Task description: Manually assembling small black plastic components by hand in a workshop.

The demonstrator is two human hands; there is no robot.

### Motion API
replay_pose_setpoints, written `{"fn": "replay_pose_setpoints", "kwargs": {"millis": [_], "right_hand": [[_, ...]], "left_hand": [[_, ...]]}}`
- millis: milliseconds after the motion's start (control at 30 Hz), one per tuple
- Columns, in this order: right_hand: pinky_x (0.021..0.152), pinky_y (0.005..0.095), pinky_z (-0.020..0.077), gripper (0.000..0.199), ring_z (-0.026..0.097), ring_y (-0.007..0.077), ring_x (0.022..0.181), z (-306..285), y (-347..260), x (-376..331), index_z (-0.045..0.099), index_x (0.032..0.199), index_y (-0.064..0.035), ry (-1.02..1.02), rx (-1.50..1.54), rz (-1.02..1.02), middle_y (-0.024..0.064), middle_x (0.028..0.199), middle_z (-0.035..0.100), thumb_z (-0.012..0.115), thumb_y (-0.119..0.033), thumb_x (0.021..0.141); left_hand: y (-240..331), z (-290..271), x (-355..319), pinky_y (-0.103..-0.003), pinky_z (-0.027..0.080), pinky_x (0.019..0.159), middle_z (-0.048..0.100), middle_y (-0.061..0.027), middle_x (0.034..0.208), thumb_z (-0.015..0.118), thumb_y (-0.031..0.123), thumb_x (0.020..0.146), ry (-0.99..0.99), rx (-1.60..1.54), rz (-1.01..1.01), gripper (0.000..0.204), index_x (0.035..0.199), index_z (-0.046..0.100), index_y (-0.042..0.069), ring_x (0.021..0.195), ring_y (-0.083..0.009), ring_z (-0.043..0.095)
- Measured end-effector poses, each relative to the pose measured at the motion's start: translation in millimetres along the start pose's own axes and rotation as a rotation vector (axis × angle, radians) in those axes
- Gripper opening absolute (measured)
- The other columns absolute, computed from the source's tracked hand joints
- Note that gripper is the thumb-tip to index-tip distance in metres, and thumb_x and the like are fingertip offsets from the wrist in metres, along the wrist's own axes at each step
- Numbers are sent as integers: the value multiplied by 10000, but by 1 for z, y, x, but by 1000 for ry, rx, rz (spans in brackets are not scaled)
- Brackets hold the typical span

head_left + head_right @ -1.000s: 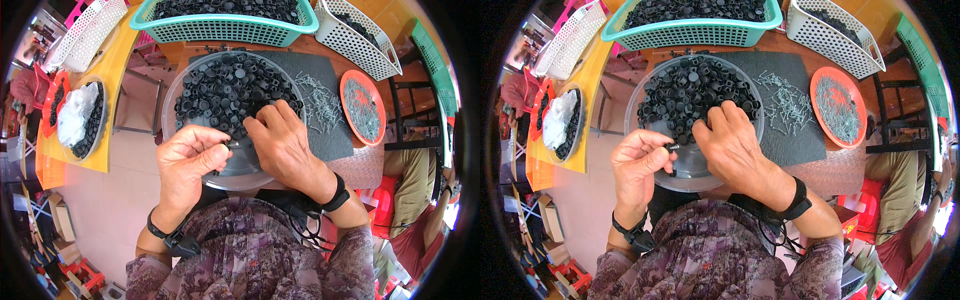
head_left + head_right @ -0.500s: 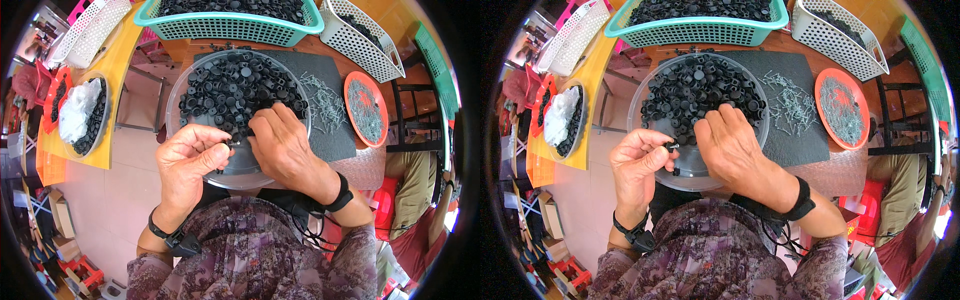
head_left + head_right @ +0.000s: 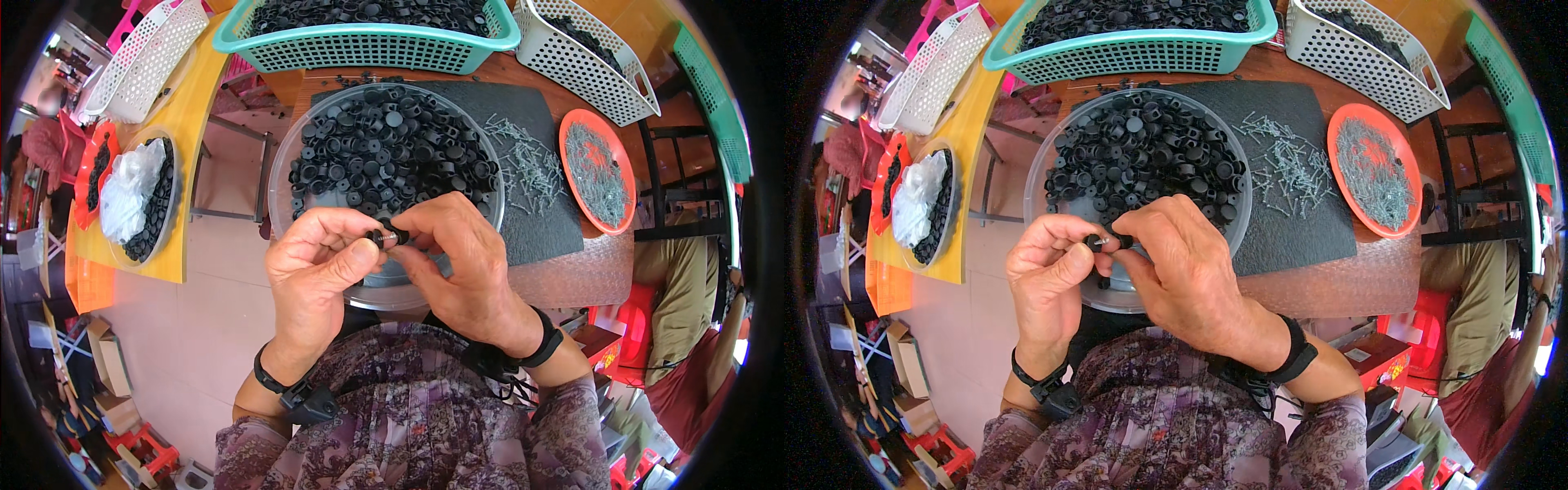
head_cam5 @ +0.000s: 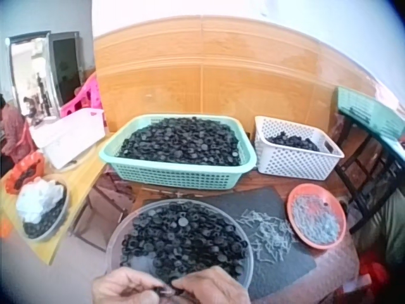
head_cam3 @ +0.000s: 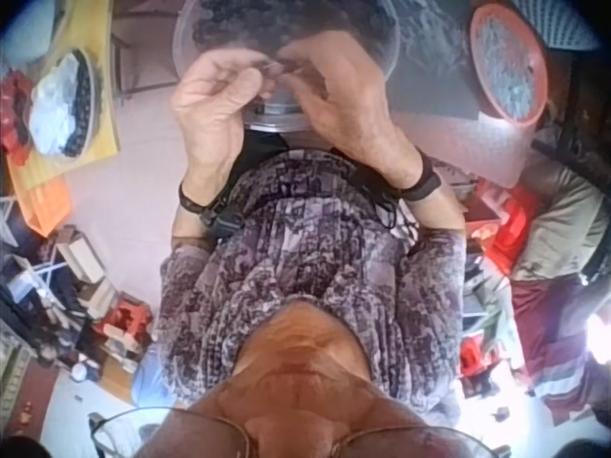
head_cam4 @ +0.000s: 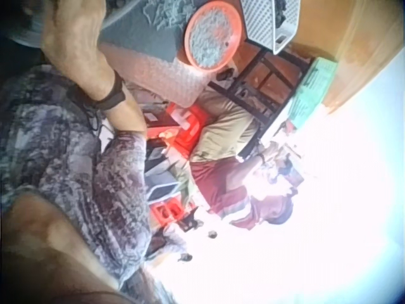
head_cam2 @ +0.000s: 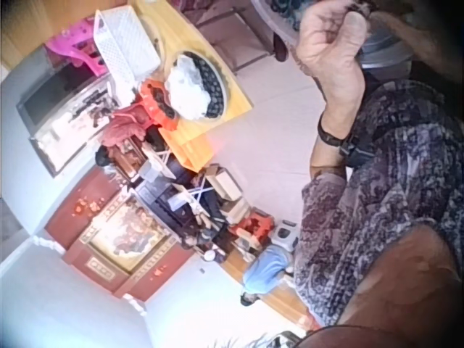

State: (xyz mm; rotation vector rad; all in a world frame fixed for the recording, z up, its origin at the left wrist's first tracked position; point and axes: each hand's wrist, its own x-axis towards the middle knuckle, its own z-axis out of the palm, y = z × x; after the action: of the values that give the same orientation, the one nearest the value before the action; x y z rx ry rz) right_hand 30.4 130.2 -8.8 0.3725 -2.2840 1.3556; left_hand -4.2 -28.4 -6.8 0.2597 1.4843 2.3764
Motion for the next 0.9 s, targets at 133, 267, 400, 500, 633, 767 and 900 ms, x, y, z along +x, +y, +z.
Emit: {"fn": "replay_pose_setpoints", "kwargs": {"millis": [133,267,400,500,633,767,900], "right_hand": [[588,340,444,309,547,273,715,-5,-2,-1,568,924,-7,-5,97,56,114,826,562,661,81,642],[594,318,449,287,556,242,722,-6,-3,-2,588,918,-15,-14,201,105,108,832,578,666,78,658],[607,307,456,271,567,242,742,-5,2,-2,598,919,-7,46,175,52,116,855,594,662,78,670],[631,294,464,260,575,238,751,-4,1,-5,603,929,2,32,255,139,121,878,600,656,79,687],[659,276,468,237,578,190,750,-5,2,-5,610,966,11,49,368,203,93,864,605,631,75,738],[672,235,466,221,566,95,764,-10,-1,-5,622,1034,-8,33,678,466,30,881,626,605,29,816],[647,198,450,200,554,53,748,-15,0,-4,634,1050,-26,26,839,645,14,875,640,599,-37,853]], "left_hand": [[0,-3,2,-259,506,670,651,-130,861,652,83,822,-17,-46,-48,187,944,576,-37,737,-150,620],[-1,-4,3,-265,502,655,647,-146,855,647,109,829,-26,-134,-80,205,947,569,-40,703,-165,618],[0,-1,4,-271,506,649,645,-153,854,651,113,826,-10,-166,-99,216,953,567,-40,691,-175,620],[0,0,4,-274,511,646,644,-149,855,654,109,822,-6,-160,-106,217,957,573,-41,701,-177,623],[-3,0,5,-274,515,646,645,-146,859,666,104,812,-43,-160,-85,218,958,586,-37,706,-178,626],[1,2,2,-250,507,655,644,-121,864,678,83,799,-8,-45,-57,213,961,601,-31,720,-148,619],[1,5,-2,-213,482,696,634,-71,881,673,25,797,4,94,30,199,974,601,-32,755,-102,601]]}}
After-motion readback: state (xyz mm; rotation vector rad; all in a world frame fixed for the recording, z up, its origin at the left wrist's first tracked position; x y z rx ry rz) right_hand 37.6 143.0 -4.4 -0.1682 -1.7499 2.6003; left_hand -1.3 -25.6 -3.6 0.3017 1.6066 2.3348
